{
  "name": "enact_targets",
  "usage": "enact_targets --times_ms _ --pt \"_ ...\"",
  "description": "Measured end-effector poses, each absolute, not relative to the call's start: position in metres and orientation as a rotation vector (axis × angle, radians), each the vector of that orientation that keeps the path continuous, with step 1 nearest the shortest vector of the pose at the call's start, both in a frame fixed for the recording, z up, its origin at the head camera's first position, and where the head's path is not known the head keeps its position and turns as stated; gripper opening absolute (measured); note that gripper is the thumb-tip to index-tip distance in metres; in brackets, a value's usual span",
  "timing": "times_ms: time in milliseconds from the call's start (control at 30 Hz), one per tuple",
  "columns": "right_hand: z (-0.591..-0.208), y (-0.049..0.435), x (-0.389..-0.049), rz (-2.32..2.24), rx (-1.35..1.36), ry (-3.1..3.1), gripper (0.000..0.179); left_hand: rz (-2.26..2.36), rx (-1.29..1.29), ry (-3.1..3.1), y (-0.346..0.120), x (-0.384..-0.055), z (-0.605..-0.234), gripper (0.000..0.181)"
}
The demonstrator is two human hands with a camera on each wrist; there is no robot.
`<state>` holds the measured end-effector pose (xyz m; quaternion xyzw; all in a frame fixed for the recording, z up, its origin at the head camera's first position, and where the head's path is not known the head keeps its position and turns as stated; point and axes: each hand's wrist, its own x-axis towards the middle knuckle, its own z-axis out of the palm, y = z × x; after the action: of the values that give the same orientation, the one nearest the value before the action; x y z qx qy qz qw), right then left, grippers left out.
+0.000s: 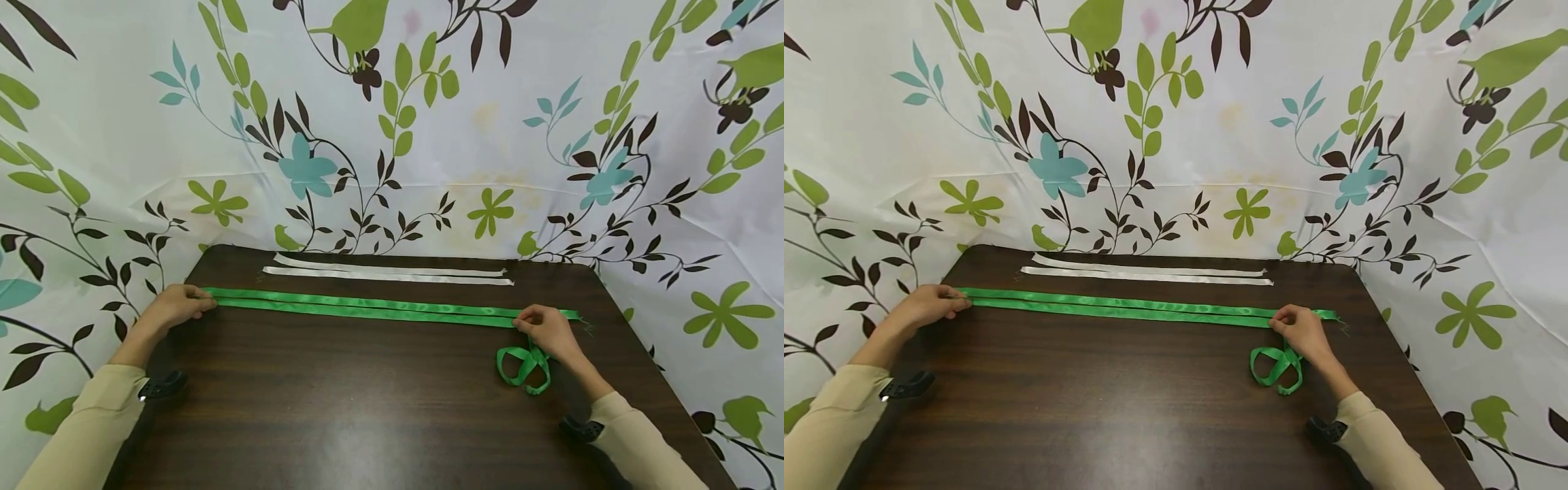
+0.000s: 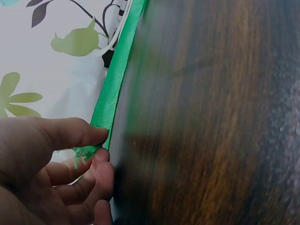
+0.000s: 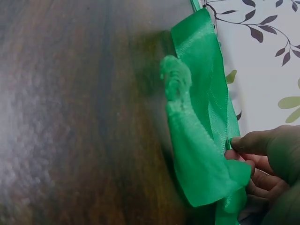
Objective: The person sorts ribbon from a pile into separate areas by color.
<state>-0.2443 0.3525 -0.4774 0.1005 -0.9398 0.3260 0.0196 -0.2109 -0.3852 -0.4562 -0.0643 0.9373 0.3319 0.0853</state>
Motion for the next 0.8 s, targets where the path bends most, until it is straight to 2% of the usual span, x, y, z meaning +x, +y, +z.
enact_targets --times_ms 433,667,800 --pt "-0.476 0.352 -0.244 0.956 0.332 -2.915 0.016 0.983 -0.194 2.864 -0.383 -0.215 -0.460 0.044" --pt "-0.469 0.354 -0.240 0.982 0.346 -2.907 0.019 0.924 -0.168 2.901 -0.383 -0.211 -0.454 0.052" --pt "-0.457 0.356 -0.235 0.961 0.338 -2.893 0.023 0.837 -0.170 3.022 -0.381 -0.203 -0.447 0.049"
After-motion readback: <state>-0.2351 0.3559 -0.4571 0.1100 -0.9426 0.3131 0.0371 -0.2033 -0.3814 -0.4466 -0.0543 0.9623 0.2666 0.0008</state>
